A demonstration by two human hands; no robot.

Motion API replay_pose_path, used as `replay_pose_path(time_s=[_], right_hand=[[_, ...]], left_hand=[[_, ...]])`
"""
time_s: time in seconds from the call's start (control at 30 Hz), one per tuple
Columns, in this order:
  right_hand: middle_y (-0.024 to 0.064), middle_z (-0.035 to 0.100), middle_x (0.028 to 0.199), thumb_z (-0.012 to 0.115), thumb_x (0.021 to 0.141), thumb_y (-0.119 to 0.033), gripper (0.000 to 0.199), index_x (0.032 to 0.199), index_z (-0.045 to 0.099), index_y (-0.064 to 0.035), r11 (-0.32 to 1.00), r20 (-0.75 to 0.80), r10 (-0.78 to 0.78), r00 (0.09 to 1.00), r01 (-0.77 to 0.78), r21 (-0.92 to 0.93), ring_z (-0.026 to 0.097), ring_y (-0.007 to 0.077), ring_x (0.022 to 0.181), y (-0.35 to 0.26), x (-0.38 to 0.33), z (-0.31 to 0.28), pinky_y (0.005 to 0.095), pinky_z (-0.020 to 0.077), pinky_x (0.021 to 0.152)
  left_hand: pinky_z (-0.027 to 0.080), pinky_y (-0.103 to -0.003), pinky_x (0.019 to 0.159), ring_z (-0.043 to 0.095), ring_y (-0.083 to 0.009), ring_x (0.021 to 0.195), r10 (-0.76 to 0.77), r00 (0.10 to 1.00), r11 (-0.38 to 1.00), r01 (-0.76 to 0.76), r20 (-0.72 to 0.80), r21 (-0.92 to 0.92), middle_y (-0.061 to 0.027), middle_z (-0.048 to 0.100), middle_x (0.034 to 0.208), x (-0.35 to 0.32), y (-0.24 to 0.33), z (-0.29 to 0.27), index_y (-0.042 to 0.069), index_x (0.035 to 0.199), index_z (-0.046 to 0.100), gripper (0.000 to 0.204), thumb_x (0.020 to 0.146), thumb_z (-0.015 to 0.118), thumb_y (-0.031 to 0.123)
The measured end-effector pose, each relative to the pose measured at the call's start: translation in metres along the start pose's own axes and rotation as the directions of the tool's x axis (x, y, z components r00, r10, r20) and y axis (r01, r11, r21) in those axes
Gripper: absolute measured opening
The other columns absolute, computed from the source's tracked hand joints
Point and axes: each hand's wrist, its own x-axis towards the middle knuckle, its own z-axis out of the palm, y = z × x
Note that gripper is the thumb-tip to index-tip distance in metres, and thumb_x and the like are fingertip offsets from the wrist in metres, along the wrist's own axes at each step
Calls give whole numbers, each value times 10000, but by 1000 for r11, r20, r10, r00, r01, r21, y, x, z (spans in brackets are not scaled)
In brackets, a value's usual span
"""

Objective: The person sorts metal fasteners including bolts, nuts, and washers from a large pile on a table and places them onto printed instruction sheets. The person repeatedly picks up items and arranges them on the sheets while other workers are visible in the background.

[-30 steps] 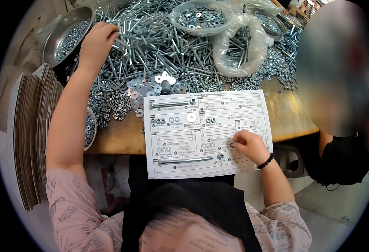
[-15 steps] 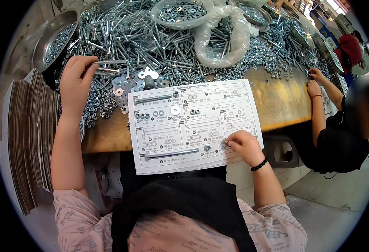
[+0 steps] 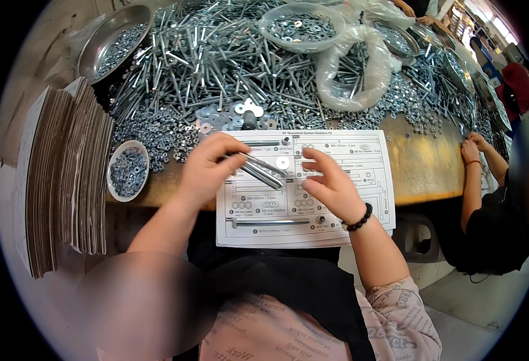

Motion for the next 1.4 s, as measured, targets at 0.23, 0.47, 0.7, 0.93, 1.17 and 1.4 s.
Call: replay_pose_path(time_s=[0.23,0.47,0.7,0.93,1.17,1.4], right_hand=[[75,620,907,582,829,-203,330,1107,556,-27,944,442,330,834,-297,-144,580,157,772,6,23,23,293,473,685],[109,581,841,568,792,-108,236,1016,608,-47,804,330,106,938,115,-583,567,263,797,27,18,40,342,460,724],[64,540,853,607,764,-19,258,1019,586,-53,951,281,-3,960,89,-296,541,163,738,-2,20,19,263,452,665],[95,553,773,558,739,0,321,1049,577,-81,714,172,-336,926,369,-594,550,258,663,-14,38,47,338,459,579],[96,569,795,554,727,-62,253,973,498,-64,531,423,-235,875,480,-698,584,267,751,1,49,100,362,479,613],[93,586,751,605,729,-106,171,887,558,-58,644,314,-192,930,360,-675,579,271,765,20,35,90,378,476,639]], left_hand=[[462,-227,632,555,-120,763,-165,986,986,166,-40,30,-53,554,897,-30,-43,21,20,941,635,179,764,629,44],[472,-296,745,559,-192,854,-80,995,964,61,67,260,-78,536,977,-45,-60,25,43,1056,590,324,738,650,63],[434,-355,827,536,-264,929,156,957,757,-274,244,593,-72,564,970,-52,-67,15,76,1048,596,354,702,667,114],[430,-367,749,539,-256,873,108,983,717,-181,149,673,-45,583,905,-57,-72,5,89,974,609,311,675,690,114],[446,-350,664,548,-225,753,-46,991,862,102,-125,497,-91,535,922,-66,-67,12,44,991,533,407,639,732,93],[410,-349,761,546,-229,809,184,970,709,-243,158,662,-69,534,986,-56,-62,4,84,1082,540,457,667,715,154]])
